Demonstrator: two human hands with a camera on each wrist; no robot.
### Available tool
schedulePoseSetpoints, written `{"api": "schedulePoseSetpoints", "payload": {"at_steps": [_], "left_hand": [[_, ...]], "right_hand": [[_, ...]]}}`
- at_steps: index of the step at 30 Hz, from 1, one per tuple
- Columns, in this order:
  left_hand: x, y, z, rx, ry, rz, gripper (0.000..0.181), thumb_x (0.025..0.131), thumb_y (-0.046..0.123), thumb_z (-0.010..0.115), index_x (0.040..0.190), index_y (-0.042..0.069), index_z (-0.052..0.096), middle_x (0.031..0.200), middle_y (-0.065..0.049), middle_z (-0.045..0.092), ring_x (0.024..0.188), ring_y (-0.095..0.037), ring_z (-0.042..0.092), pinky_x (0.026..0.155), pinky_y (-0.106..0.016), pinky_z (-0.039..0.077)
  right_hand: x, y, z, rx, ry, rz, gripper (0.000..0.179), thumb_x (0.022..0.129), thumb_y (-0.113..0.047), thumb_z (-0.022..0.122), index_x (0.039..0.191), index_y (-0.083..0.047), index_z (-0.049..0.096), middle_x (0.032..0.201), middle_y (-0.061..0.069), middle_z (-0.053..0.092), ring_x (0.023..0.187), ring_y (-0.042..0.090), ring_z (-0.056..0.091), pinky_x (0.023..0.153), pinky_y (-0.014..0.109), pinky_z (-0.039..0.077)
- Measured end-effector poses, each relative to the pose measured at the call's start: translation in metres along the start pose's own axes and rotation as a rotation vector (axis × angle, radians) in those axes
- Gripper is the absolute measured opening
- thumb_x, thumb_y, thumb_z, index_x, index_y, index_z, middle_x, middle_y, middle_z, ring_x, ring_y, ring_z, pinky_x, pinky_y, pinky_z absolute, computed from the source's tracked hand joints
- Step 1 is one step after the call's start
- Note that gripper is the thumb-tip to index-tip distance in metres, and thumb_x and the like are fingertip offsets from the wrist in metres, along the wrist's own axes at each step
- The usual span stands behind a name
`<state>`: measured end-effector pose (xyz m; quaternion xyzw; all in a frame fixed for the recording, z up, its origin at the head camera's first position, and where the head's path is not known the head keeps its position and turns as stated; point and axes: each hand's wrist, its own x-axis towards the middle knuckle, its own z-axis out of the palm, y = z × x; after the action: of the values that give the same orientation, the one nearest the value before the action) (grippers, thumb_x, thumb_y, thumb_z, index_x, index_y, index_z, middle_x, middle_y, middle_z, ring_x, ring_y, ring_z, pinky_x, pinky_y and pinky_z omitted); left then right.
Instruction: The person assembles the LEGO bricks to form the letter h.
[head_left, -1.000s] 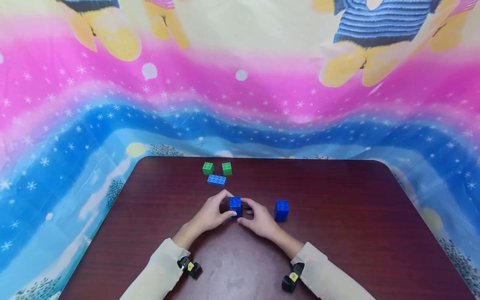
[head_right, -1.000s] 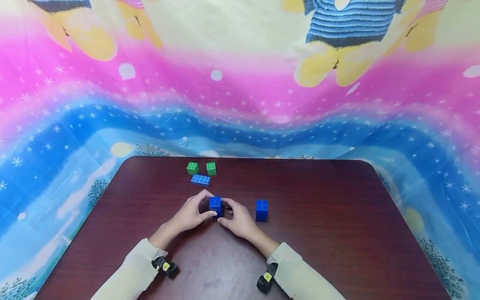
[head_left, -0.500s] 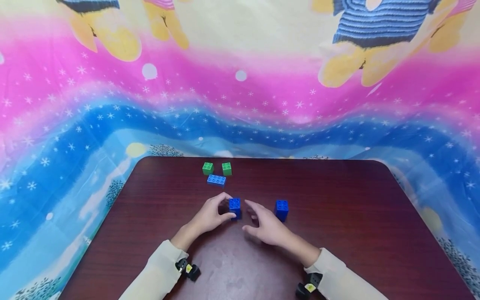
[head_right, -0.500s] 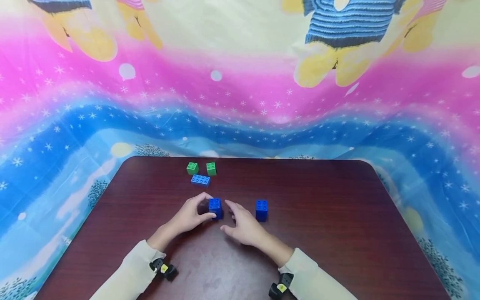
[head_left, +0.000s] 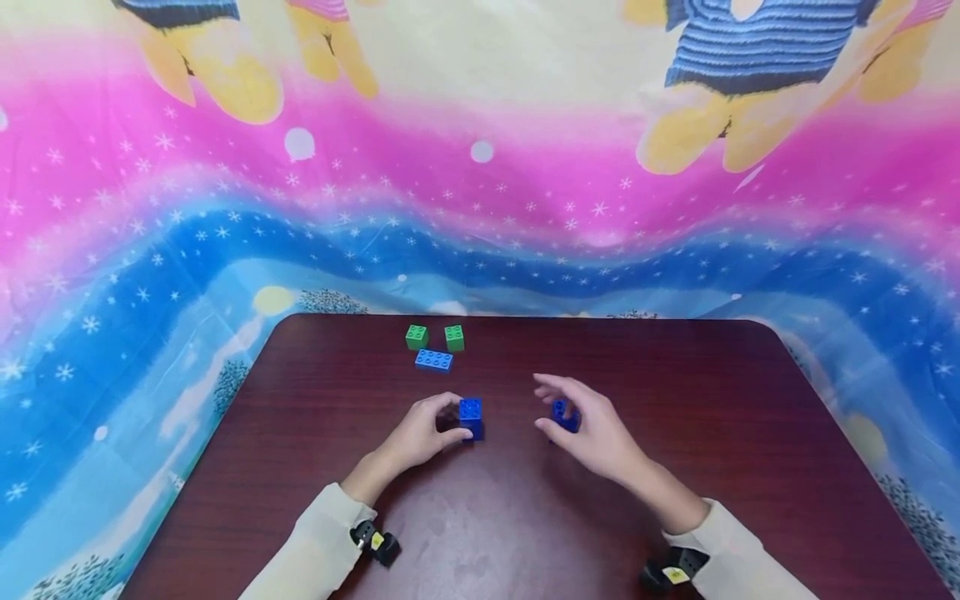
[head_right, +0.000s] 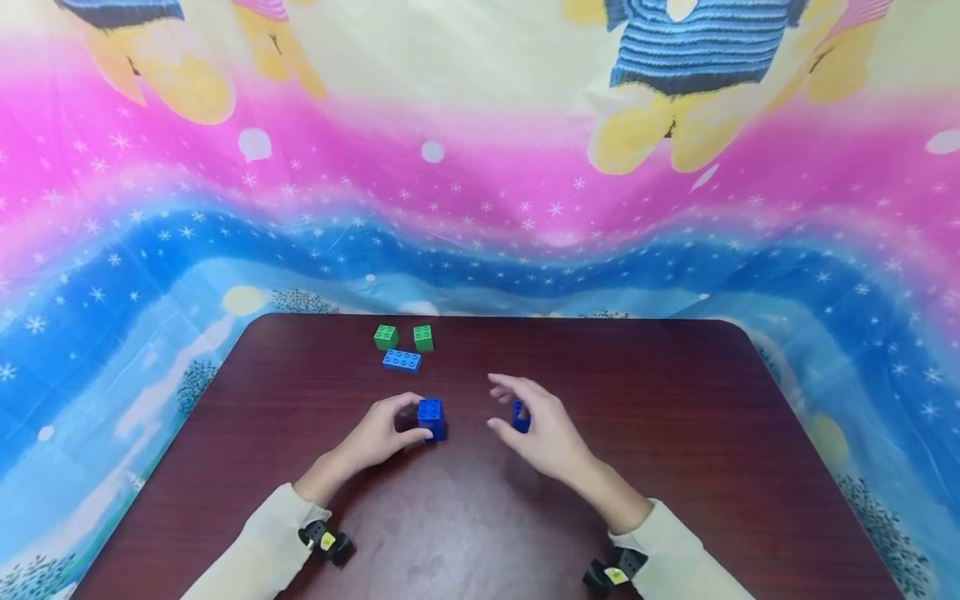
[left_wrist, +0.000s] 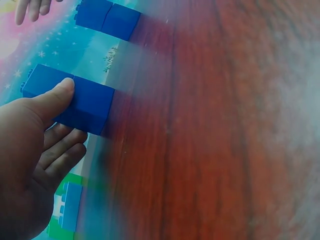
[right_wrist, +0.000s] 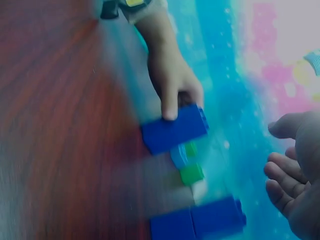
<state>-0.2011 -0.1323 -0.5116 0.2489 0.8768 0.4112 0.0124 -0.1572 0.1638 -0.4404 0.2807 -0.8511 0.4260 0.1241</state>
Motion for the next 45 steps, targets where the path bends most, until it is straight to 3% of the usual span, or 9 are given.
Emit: {"api": "schedulePoseSetpoints", "payload": {"at_steps": [4,12,19,25,34,45], "left_hand": [[0.000,0.000,0.000,0.002,-0.021,-0.017,0.035,0.088,0.021,0.082,0.117,0.010,0.066,0.105,-0.001,0.071,0.098,-0.017,0.068,0.086,-0.038,0.057],[0.004,0.002,0.006,-0.015,-0.074,0.010,0.032,0.089,0.022,0.081,0.115,0.009,0.066,0.104,0.000,0.070,0.096,-0.014,0.068,0.085,-0.034,0.057],[0.007,0.008,0.013,-0.010,-0.099,0.012,0.033,0.091,0.023,0.080,0.116,0.009,0.065,0.106,0.000,0.070,0.098,-0.014,0.067,0.087,-0.033,0.057],[0.010,0.012,0.018,-0.004,-0.099,0.032,0.032,0.091,0.024,0.080,0.115,0.008,0.065,0.106,-0.001,0.070,0.097,-0.016,0.067,0.086,-0.033,0.057],[0.016,0.016,0.026,0.000,-0.081,0.056,0.033,0.090,0.025,0.081,0.113,0.008,0.066,0.104,-0.002,0.069,0.095,-0.016,0.067,0.084,-0.034,0.057],[0.024,0.019,0.037,0.007,-0.079,0.060,0.033,0.090,0.027,0.081,0.113,0.008,0.065,0.104,-0.001,0.069,0.095,-0.014,0.065,0.085,-0.032,0.056]], "right_hand": [[-0.005,0.015,-0.012,-0.011,0.032,0.018,0.063,0.085,-0.005,0.082,0.142,-0.014,0.057,0.121,0.001,0.068,0.098,0.026,0.064,0.070,0.033,0.052],[-0.017,0.047,-0.021,-0.015,0.033,0.088,0.069,0.086,-0.013,0.083,0.148,-0.016,0.052,0.135,0.003,0.060,0.117,0.018,0.055,0.087,0.034,0.054],[-0.026,0.064,-0.015,0.067,-0.032,0.181,0.070,0.087,-0.015,0.083,0.149,-0.016,0.050,0.141,0.010,0.059,0.126,0.030,0.056,0.096,0.051,0.052],[-0.032,0.078,-0.004,0.138,-0.076,0.244,0.061,0.090,-0.013,0.080,0.145,-0.011,0.054,0.135,0.017,0.063,0.116,0.032,0.064,0.094,0.051,0.054],[-0.039,0.084,0.007,0.194,-0.085,0.339,0.045,0.092,-0.011,0.077,0.134,-0.006,0.062,0.120,0.013,0.068,0.100,0.023,0.069,0.087,0.032,0.057],[-0.041,0.090,0.013,0.187,-0.073,0.329,0.043,0.092,-0.010,0.076,0.131,-0.001,0.062,0.117,0.014,0.069,0.096,0.021,0.070,0.084,0.031,0.059]]}}
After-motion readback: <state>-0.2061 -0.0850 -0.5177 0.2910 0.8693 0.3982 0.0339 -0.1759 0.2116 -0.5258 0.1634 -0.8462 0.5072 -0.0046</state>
